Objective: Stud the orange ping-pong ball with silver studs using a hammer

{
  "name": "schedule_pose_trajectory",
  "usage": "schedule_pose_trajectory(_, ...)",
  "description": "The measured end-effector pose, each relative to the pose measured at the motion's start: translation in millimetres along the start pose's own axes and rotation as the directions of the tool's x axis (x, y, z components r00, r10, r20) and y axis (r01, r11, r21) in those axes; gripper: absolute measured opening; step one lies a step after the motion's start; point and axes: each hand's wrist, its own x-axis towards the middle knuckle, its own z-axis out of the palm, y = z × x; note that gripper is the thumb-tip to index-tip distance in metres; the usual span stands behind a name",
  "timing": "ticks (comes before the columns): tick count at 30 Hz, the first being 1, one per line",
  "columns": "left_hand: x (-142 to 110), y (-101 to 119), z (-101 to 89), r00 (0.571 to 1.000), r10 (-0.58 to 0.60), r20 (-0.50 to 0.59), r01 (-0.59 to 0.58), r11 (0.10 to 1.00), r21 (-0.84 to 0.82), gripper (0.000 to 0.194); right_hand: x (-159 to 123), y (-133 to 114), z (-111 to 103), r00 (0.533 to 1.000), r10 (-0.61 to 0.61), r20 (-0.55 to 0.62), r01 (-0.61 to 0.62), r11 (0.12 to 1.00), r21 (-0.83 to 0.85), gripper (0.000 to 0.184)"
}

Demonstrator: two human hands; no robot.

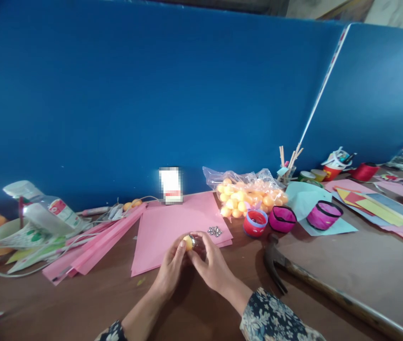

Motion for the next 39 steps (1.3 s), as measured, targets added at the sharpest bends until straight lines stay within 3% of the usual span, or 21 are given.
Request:
schedule_pose_trajectory(8,0.7,-2.9,-1.0,0.998,-0.018,-0.054,0.015,0.999,-0.052,0.039,0.6,1.7,-0.5,1.0,-0.006,0.01,0.007,0.999,-0.036,0.029)
schedule_pose_trajectory(18,1.3,-6.4,-3.0,0.998,-0.016,-0.067,0.009,0.996,-0.094,0.054,-0.1,13.5,0.5,0.995,-0.018,-0.094,0.008,0.994,-0.106,0.037)
schedule_pose_trajectory(29,1.6,-5.2,-2.7,0.996,-0.034,-0.081,0.019,0.984,-0.174,0.041,1.1,14.3,-1.4,0.995,-0.027,-0.094,0.019,0.996,-0.085,0.035)
schedule_pose_trajectory(33,1.1,-4.0,-2.3,0.992,-0.056,-0.117,0.03,0.977,-0.212,0.042,0.6,11.3,-2.2,0.993,-0.057,-0.101,0.042,0.988,-0.147,0.038)
schedule_pose_trajectory(39,1.8,-6.2,-4.5,0.988,-0.032,-0.149,0.017,0.995,-0.101,0.051,0.4,5.4,-7.8,0.974,-0.171,-0.148,0.116,0.941,-0.319,0.016)
